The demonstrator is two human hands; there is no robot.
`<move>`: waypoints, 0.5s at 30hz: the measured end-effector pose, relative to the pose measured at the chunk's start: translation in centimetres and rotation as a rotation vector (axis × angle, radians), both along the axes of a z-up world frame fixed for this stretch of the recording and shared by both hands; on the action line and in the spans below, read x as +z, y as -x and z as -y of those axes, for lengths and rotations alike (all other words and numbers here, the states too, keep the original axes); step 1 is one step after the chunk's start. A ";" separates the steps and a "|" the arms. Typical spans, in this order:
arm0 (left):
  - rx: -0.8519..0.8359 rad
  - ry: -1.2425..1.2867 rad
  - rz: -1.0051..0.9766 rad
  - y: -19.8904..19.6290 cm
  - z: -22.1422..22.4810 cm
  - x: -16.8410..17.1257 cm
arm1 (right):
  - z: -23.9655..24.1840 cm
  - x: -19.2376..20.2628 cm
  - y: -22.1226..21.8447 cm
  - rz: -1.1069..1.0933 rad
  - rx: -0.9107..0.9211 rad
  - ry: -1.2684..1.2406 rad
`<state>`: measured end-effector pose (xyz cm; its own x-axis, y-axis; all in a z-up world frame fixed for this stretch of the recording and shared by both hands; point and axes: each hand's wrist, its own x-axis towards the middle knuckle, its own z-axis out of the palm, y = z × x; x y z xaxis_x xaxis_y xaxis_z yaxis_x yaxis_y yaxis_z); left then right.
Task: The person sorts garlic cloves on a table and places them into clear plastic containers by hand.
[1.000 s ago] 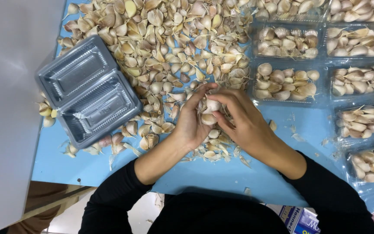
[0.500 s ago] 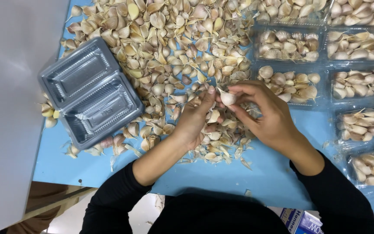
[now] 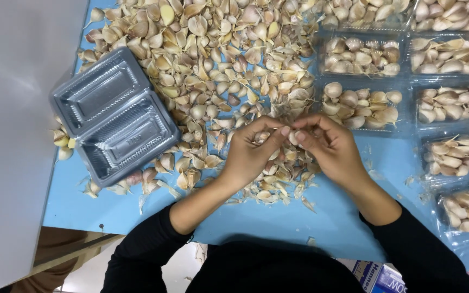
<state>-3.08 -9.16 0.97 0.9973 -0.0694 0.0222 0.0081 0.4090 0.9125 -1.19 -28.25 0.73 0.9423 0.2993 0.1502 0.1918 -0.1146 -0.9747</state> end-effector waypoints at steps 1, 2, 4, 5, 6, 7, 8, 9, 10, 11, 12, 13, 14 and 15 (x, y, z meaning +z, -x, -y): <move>-0.003 -0.002 -0.001 -0.1 0.1 -0.1 | 0.0 0.2 0.0 -0.001 -0.003 -0.002; 0.016 -0.054 0.036 -0.2 0.3 -0.3 | 0.0 0.4 0.1 -0.067 -0.013 -0.053; 0.032 -0.106 0.075 -0.4 0.5 -0.4 | 0.2 0.4 0.2 -0.131 -0.026 -0.106; 0.029 -0.136 0.092 -0.5 0.5 -0.3 | 0.3 0.3 0.3 -0.120 -0.028 -0.098; 0.029 -0.166 0.110 -0.6 0.5 -0.3 | 0.4 0.1 0.4 -0.108 -0.028 -0.090; 0.028 -0.166 0.112 -0.6 0.4 0.0 | 0.4 0.4 0.1 -0.106 -0.029 -0.091; 0.017 -0.149 0.108 -0.5 0.4 0.2 | 0.5 0.6 0.1 -0.058 -0.031 -0.044; 0.006 -0.132 0.104 -0.4 0.3 0.5 | 0.6 0.9 -0.1 -0.011 -0.034 0.004; 0.004 -0.132 0.108 -0.3 0.4 0.8 | 0.4 1.4 0.0 -0.006 -0.036 0.003; -0.001 -0.104 0.090 -0.4 0.4 1.1 | 0.3 1.8 0.1 0.053 -0.051 0.056; -0.009 -0.076 0.071 -0.4 0.5 1.5 | 0.1 2.3 0.2 0.111 -0.068 0.107; -0.014 -0.077 0.076 -0.7 0.6 1.6 | 0.0 3.1 0.2 0.115 -0.073 0.107; -0.032 -0.046 0.041 -0.9 0.6 1.7 | -0.1 3.8 0.3 0.226 -0.094 0.167; -0.050 -0.016 0.007 -1.1 0.7 1.8 | -0.3 4.5 0.4 0.337 -0.115 0.228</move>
